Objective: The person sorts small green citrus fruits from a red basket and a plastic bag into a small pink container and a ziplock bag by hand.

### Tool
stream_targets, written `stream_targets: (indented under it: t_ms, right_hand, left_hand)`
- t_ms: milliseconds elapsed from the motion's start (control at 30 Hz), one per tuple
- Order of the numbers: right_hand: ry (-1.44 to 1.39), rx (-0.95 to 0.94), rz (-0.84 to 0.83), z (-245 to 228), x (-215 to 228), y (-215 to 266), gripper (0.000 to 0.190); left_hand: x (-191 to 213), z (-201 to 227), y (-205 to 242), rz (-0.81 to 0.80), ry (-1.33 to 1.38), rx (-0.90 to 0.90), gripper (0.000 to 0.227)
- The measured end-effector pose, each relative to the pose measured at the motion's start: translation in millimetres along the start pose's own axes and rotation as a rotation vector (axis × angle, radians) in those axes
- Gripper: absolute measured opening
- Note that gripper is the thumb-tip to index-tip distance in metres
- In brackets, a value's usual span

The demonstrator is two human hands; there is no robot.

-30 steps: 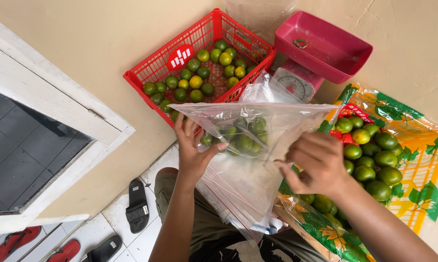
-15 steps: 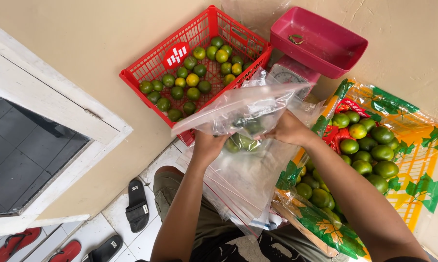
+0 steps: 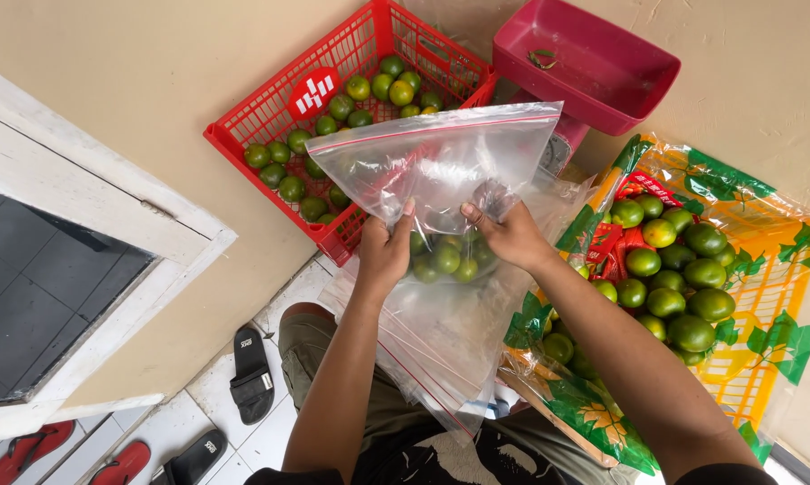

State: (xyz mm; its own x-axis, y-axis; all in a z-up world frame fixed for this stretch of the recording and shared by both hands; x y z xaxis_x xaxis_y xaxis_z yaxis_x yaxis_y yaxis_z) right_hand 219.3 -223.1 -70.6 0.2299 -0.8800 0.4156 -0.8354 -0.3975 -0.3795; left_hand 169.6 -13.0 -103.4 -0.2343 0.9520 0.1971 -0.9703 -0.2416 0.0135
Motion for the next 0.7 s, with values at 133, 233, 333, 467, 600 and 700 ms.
stream_targets:
  t_ms: [133, 233, 333, 467, 600, 700]
  right_hand:
    - [-0.03, -0.082, 0.02, 12, -4, 4, 0.027]
    - [0.107, -0.256, -0.018, 8, -1, 3, 0.038]
    - [0.176, -0.337, -0.041, 0, 2, 7, 0.051]
    - [0.105, -0.461, -0.235, -45, -13, 5, 0.088]
    - [-0.053, -0.183, -0.315, -23, -41, 13, 0.061]
    - [0.009, -0.039, -0.236, -7, -26, 12, 0.027]
  left_hand:
    - [-4, 0, -2, 0.003, 0.031, 0.03, 0.039]
    - [5, 0, 4, 0.032, -0.204, 0.094, 0.049]
    - [21, 25, 19, 0.12, -0.247, 0.016, 0.05]
    - [19, 48, 32, 0.013, -0.242, -0.173, 0.052]
    - [10, 18, 23, 0.026, -0.174, -0.232, 0.032]
    - [3, 9, 23, 0.037, -0.013, -0.143, 0.031]
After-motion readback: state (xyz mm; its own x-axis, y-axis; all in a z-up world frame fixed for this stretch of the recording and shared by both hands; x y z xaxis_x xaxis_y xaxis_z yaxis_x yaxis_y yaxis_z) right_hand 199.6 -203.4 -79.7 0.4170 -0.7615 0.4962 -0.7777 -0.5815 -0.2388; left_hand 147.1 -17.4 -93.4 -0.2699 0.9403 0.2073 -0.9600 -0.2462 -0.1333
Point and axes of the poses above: each hand's wrist, its own y-axis away from the middle knuckle, its own x-axis out of the back of the hand, z = x × y, the point moved 10 cm from there along -y, towards the middle knuckle, and after that the axes turned 6 degrees about x, right-handed, at the moved point
